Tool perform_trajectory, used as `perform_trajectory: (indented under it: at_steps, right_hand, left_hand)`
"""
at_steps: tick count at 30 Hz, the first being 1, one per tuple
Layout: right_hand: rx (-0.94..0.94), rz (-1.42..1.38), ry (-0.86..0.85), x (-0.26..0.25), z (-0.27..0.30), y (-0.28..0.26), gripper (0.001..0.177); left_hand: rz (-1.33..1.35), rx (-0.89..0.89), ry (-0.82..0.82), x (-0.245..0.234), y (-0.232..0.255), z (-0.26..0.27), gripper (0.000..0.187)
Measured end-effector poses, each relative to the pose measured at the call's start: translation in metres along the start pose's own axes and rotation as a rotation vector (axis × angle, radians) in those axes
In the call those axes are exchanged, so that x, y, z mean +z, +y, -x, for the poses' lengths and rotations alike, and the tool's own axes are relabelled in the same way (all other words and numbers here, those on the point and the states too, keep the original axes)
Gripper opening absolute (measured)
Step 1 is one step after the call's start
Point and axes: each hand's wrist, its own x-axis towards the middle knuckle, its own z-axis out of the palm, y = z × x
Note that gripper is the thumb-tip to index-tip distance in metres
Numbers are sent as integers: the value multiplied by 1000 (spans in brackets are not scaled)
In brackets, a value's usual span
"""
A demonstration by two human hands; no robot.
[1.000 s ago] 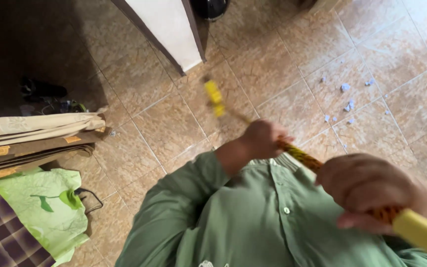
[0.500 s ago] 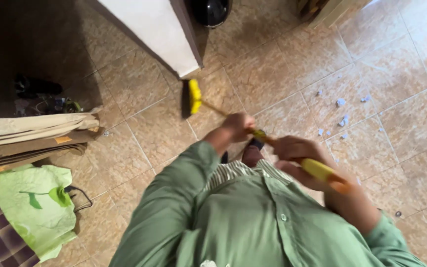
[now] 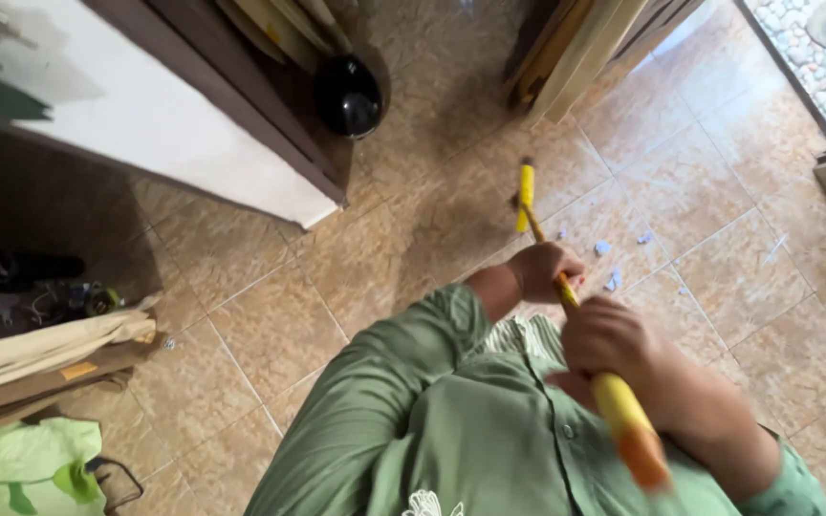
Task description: The person sweeps a tiled floor using a yellow-handled broom, moving debris toward a doorway. The camera is head-mounted and follows the sweeping motion across the room.
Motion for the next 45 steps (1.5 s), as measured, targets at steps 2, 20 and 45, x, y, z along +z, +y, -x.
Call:
perform_trajectory:
  at_steps: [2, 20, 45]
  right_hand:
    - [-63, -39, 46, -27, -6, -8, 29]
    - [559, -252, 724, -32, -103, 107, 5]
    - [306, -338, 955, 43, -303, 306, 25]
  left_hand:
    - [-40, -23, 3, -31, 13, -8, 23]
    - [-163, -258, -554, -96, -148, -73, 12]
    - [84, -1136, -70, -298, -385, -114, 28]
